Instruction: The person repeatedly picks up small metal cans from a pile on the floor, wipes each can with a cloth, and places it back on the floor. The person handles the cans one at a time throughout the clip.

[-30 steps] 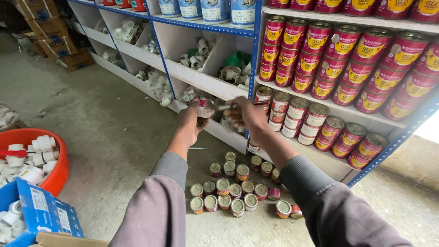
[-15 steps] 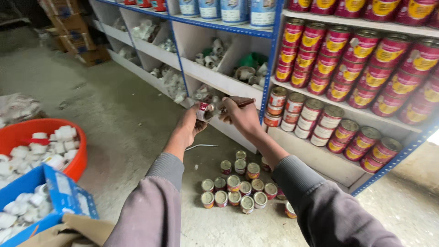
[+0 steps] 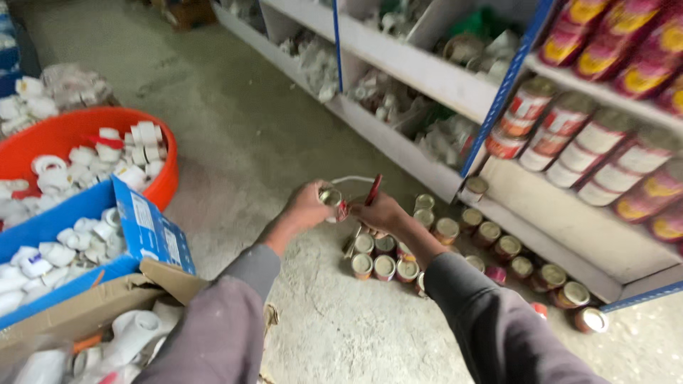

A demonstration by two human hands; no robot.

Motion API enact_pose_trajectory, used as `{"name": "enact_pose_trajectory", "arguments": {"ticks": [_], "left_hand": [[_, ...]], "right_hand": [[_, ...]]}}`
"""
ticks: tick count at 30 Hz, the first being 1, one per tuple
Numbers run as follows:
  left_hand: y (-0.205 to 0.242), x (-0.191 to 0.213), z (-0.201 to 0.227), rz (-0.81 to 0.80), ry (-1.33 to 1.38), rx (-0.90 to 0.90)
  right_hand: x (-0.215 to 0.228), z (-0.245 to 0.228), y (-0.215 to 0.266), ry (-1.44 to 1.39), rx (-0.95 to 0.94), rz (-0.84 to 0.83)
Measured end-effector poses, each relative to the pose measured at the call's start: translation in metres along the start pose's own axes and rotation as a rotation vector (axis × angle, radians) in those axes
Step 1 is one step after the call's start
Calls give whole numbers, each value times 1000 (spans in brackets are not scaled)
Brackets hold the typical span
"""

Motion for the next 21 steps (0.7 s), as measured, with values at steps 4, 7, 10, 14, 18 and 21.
{"name": "enact_pose_trajectory", "arguments": {"ticks": [4, 7, 10, 14, 18, 21], "left_hand": [[-29, -49, -79, 16, -126, -35], [-57, -90, -137, -19, -183, 15], [-46, -101, -145, -88, -206, 62], [-28, -105, -135, -182, -175, 54], [-25, -118, -134, -237, -248, 56], [-38, -135, -149, -259, -243, 36]], "right_hand": [[-65, 63, -38, 10, -26, -118], [-107, 113, -63, 49, -101, -145], [-129, 132, -51, 28, -162, -173], [-141, 151, -44, -51, -210, -139], [-137, 155, -40, -44, -222, -136], [-131, 136, -24, 212, -167, -166]]}}
Point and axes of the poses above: each hand's wrist, its own y-axis away from the middle knuckle, its own x-axis out of the back of the hand, z = x × y, the point moved 7 cm from there along -y, towards the middle knuckle
